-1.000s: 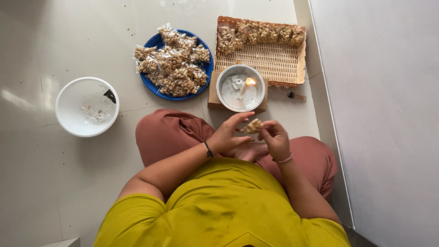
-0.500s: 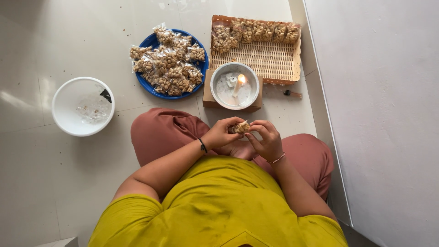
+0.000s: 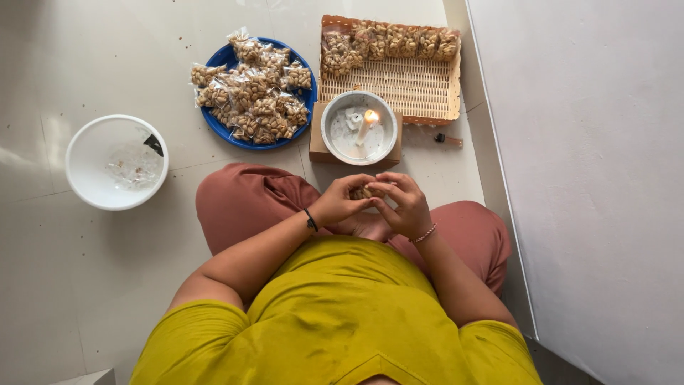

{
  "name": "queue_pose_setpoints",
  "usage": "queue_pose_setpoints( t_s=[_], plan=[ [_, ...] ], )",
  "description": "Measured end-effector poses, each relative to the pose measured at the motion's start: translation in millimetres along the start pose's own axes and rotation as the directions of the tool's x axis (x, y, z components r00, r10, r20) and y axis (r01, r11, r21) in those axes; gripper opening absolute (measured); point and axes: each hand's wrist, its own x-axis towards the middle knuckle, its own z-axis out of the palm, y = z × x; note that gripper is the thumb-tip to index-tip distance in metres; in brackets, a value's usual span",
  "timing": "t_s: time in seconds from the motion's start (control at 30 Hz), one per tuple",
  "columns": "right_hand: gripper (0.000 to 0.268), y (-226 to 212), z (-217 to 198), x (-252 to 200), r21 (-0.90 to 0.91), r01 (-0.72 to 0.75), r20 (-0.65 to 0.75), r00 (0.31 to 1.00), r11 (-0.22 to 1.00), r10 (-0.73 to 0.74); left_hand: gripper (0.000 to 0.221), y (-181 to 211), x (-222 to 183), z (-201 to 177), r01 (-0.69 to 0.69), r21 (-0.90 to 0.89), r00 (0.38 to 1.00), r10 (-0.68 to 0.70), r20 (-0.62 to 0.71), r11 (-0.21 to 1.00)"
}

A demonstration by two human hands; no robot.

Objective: Sealing small plastic bags containing snacks by melting the plastic opening over a candle flame.

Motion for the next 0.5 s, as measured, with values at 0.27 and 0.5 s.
queue_pose_setpoints(
  t_s=[0.27, 0.5],
  plan=[
    [0.013, -22.5, -15.1, 49.3, 0.053, 0.086, 0.12, 0.989, 0.995, -0.092, 0.029, -10.2, 1.5, -5.9, 0.085, -0.325, 0.989, -0.12, -0.087, 0.942],
    [0.017, -20.3, -2.0, 38.6, 0.084, 0.084, -0.041, 0.996, 0.993, -0.081, 0.027, 7.8, 0.5, -14.3, 0.086, -0.359, 0.986, -0.131, -0.104, 0.929]
  ],
)
